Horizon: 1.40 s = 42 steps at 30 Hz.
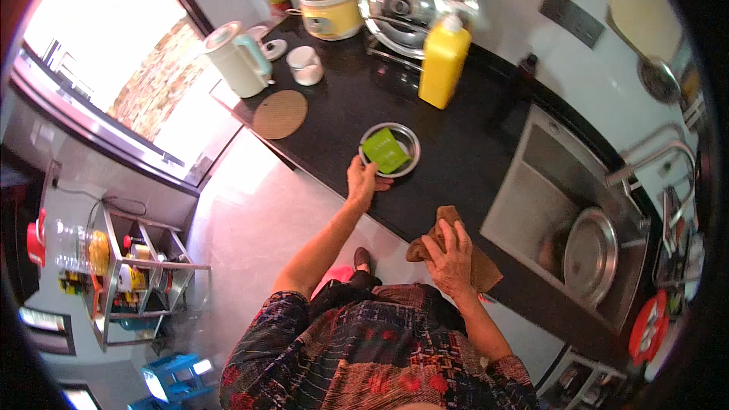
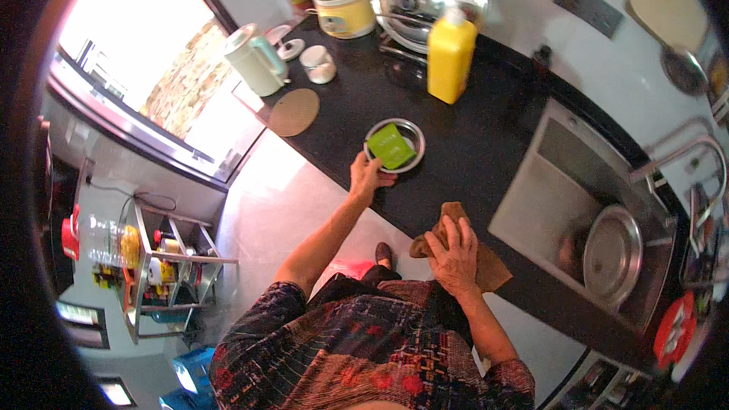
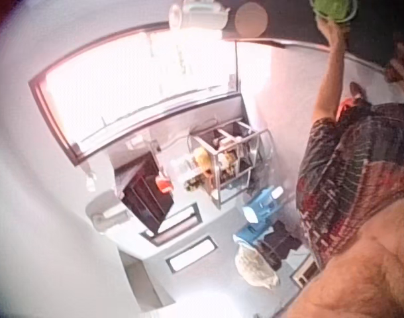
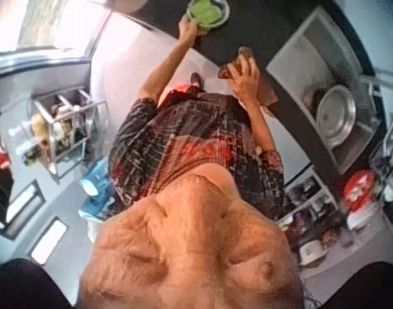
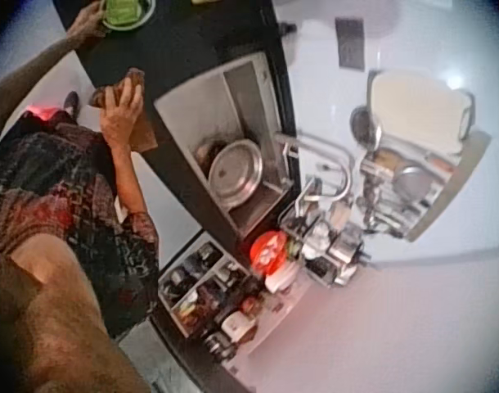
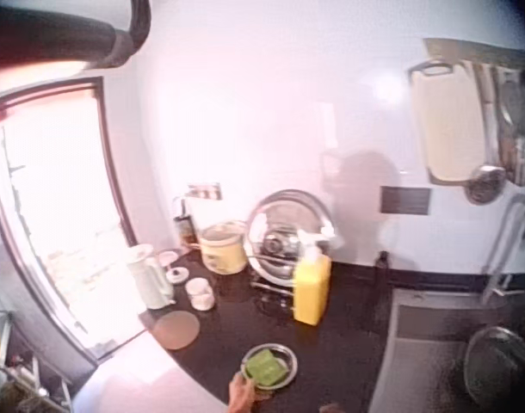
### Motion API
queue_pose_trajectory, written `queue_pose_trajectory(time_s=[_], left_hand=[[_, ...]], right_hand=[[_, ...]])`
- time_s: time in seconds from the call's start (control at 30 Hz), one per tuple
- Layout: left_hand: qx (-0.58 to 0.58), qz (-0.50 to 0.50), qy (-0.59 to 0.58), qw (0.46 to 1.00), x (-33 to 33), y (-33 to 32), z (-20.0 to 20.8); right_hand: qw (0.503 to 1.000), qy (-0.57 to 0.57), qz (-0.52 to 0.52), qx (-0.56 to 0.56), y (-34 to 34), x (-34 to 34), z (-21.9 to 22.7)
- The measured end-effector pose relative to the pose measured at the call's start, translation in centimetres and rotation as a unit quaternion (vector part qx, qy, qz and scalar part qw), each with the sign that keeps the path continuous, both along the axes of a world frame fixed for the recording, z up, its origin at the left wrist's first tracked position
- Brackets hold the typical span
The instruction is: The person wipes a round wooden dining table with a brown cloth, moving items like a bag of eggs and a box aside. They then walk to the kitchen and wipe the black countertop near the sink, moving a small bowl and a yellow bottle to clean underneath them.
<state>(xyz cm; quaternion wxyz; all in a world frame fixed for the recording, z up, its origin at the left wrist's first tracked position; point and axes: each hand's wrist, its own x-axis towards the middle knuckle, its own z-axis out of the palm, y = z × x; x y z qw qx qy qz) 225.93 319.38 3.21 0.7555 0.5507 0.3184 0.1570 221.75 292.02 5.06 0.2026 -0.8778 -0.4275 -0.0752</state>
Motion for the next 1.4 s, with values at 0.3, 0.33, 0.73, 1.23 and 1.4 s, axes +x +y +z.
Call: queue_pose_trajectory(time_s=[0.3, 0.33, 0.73, 1.23, 1.4], left_hand=[[0.04, 0.016, -0.013, 0.999, 0.3, 8.7, 1.2], [0.054, 0.027, -0.021, 0.998, 0.2, 10.0, 1.2], [0.119, 0.122, -0.047, 0.984, 4.5, 14.5, -1.8], [0.217, 0.178, 0.008, 0.96, -0.2, 10.6, -1.6], [0.249, 0.245, 0.0, 0.937, -6.8, 7.3, -1.8]], right_hand=[[0.998, -0.028, 0.046, 0.012, 15.8, 6.4, 0.0], [0.999, -0.031, 0.035, 0.005, 17.3, 7.4, -0.1], [0.991, -0.117, -0.04, -0.05, 26.9, 16.8, -3.4], [0.947, -0.039, 0.315, -0.043, 14.2, 4.3, -1.3], [0.931, -0.07, 0.358, 0.022, 23.3, 4.4, -2.3]])
